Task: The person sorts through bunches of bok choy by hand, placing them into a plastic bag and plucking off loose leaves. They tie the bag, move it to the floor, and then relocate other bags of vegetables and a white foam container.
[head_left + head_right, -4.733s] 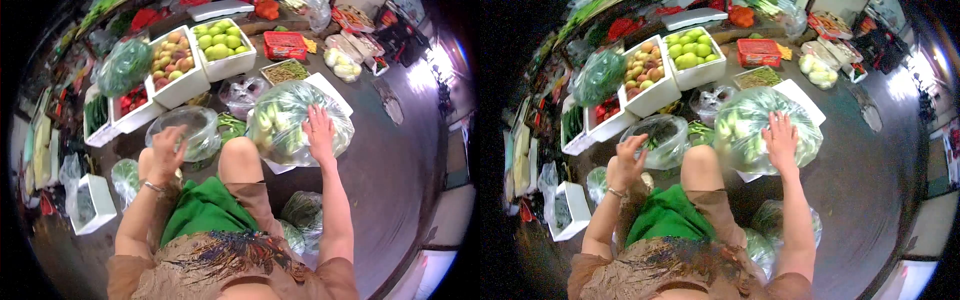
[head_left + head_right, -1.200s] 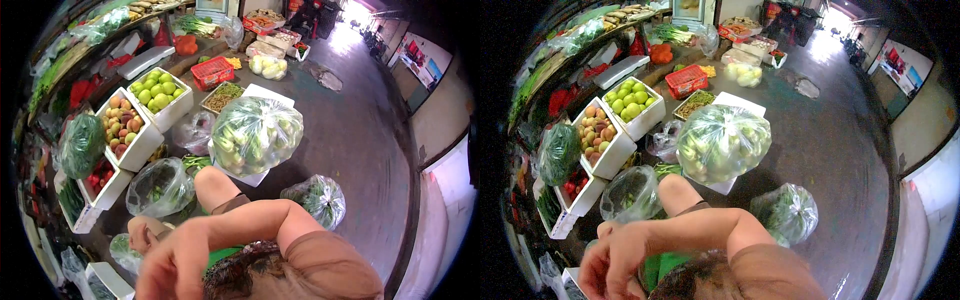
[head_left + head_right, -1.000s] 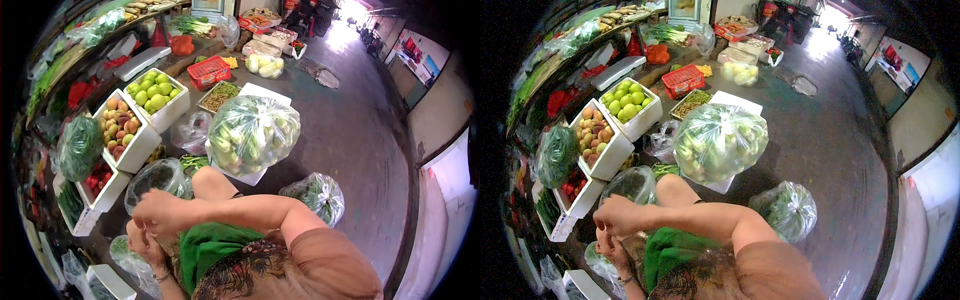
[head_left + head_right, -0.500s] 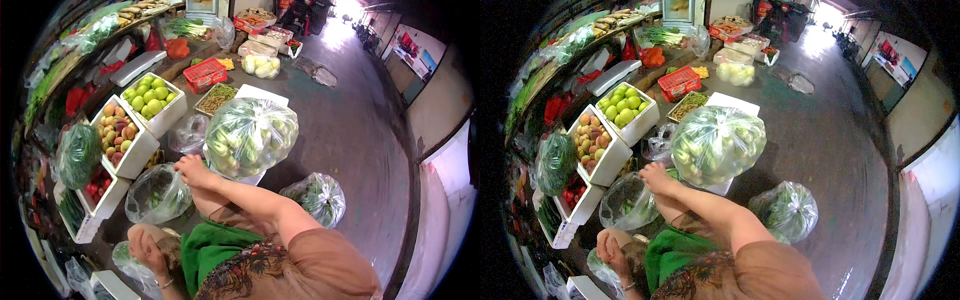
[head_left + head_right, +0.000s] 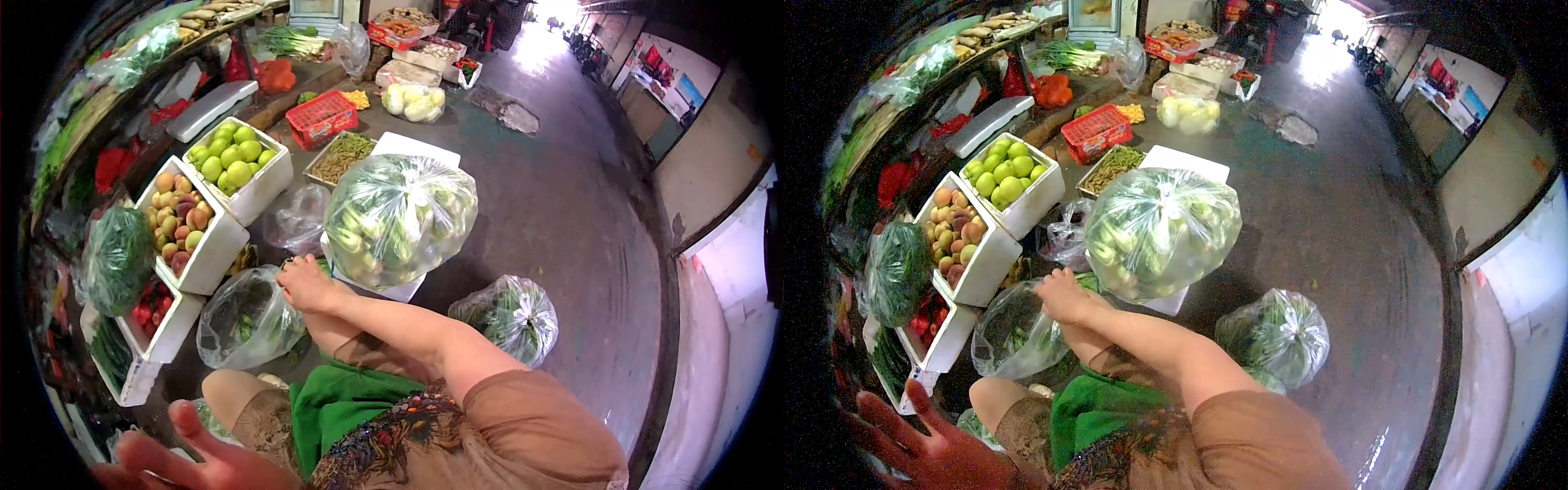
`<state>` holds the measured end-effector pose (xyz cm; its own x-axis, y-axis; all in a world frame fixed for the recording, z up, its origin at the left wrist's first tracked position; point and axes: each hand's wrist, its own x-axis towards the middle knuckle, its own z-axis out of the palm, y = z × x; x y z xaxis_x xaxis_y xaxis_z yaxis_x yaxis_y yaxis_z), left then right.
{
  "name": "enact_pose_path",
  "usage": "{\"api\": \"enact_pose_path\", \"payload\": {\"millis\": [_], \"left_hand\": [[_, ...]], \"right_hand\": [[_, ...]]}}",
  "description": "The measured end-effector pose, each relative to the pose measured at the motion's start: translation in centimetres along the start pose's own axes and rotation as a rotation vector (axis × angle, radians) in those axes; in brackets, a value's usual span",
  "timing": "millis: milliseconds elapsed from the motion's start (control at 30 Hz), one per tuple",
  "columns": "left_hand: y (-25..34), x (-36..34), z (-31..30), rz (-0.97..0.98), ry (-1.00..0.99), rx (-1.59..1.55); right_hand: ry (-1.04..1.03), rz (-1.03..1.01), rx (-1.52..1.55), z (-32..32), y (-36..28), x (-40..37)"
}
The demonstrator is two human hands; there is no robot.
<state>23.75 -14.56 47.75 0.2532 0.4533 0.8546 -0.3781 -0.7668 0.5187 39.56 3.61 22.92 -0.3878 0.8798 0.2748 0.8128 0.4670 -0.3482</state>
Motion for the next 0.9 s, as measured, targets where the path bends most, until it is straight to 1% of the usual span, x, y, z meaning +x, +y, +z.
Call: {"api": "enact_pose_path", "payload": {"millis": [33,100,167,267,333,400,433,500,533,567,633,667,700,733,767,800,833,867,900], "left_hand": [[0.2,0.3,0.9,0.021,-0.054,-0.244],[-0.3,0.5,1.5,0.04,-0.089,-0.225],[-1.1,-0.5,1.6,0.037,-0.104,-0.221],[-2.7,-3.9,0.6,-0.036,-0.021,0.061],[-2.3,-2.1,3.1,-0.067,0.02,0.115],[-2.6,-1.5,2.2,-0.016,-0.117,0.195],[-2.5,-2.7,2.3,-0.029,-0.113,0.208],[-2.5,-5.8,3.5,-0.211,0.33,0.044],[-2.6,-5.9,3.8,-0.217,0.34,0.062],[-3.0,-5.3,3.8,-0.174,0.261,0.036],[-4.0,-3.7,4.0,-0.092,0.125,0.013],[-4.5,-3.1,4.0,-0.055,0.071,0.023],[-4.9,-2.7,4.1,-0.023,0.023,0.043],[-5.7,-2.7,4.7,-0.043,0.023,0.183],[-5.6,-2.9,3.7,-0.178,-0.181,0.017],[-5.2,-2.8,4.0,-0.214,-0.184,-0.061],[-5.5,-3.1,4.4,-0.112,-0.201,-0.033],[-6.1,-2.9,5.0,-0.055,-0.26,-0.239],[-6.6,-2.7,5.8,0.01,-0.285,-0.445]], "right_hand": [[-0.001,0.002,0.004,0.0,0.1,0.0],[-0.038,0.006,0.028,-0.1,0.4,0.2],[-0.026,-0.001,0.038,0.0,0.5,0.1],[-0.015,-0.013,0.053,0.3,0.6,0.3],[-0.032,-0.008,0.055,0.4,0.5,0.4],[-0.033,-0.004,0.081,0.0,0.3,0.3],[-0.066,0.006,0.079,-0.3,0.3,0.4],[-0.065,0.005,0.09,0.1,0.6,0.5],[-0.051,0.006,0.092,0.3,0.5,0.6],[-0.029,-0.027,0.092,0.0,0.5,0.5],[-0.082,-0.043,0.026,0.4,0.8,1.2],[0.068,-0.133,0.073,1.5,1.6,1.0],[0.045,-0.111,0.081,2.0,1.7,1.3],[0.034,-0.121,0.086,1.6,1.8,1.1],[0.067,-0.124,0.155,0.9,1.2,1.2],[0.124,-0.201,0.241,0.6,1.1,1.5],[0.104,-0.2,0.198,0.9,1.4,1.6],[0.051,-0.163,0.185,1.0,1.6,1.6],[-0.018,-0.103,0.25,0.3,0.9,1.7]]}}
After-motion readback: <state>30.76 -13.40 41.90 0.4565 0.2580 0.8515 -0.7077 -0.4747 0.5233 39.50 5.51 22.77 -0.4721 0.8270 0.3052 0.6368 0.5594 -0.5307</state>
